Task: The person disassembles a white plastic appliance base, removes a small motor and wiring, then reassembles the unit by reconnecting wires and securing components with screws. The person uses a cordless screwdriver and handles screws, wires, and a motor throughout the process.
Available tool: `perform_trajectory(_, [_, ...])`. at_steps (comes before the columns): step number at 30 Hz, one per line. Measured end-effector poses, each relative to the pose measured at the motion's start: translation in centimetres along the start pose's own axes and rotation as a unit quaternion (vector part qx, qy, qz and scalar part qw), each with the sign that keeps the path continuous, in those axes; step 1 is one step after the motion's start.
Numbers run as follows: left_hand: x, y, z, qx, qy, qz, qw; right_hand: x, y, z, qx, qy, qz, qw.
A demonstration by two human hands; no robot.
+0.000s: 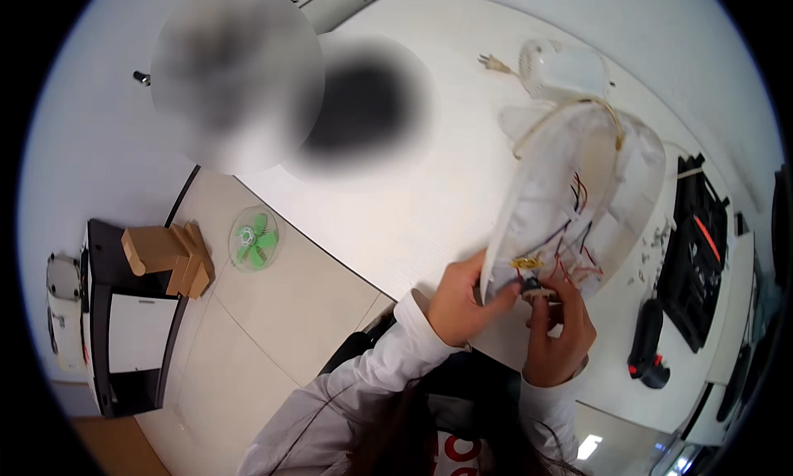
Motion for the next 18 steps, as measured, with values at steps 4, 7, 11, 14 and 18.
perform_trajectory(4, [0.0,-0.1,-0.2,0.017,0.009,-0.018,1.0,1.0,-0.3,-0.1,-0.041,0.01,0.071,0.997])
perform_trajectory(7, [0.1,0.0,-0.1,0.013,0.012,-0.025,1.0,-0.2,0.1,-0.5,-0.013,0.003,0.049,0.999])
perform_trajectory(11, [0.2,-0.1,-0.2,0.009,0.016,-0.014,1.0,-0.2,0.0,-0.5,0.003,-0.027,0.041,0.999])
perform_trajectory(14, [0.2,-0.1,-0.1,0.01,0.016,-0.006,1.0,0.1,-0.4,-0.4,0.033,-0.034,0.05,0.998])
perform_trajectory(18, [0.2,-0.1,-0.2,0.008,0.024,-0.002,1.0,-0.3,-0.6,-0.3,0.055,-0.066,-0.007,0.996])
Point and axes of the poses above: each hand's wrist, its own y-axis away from the middle knuckle, its own z-axis out of the back of the hand, x = y × z, the point moved 7 cm from there along -y, towards the middle knuckle, and after that the axes turned 5 degrees about -y, right-handed, at the moved point
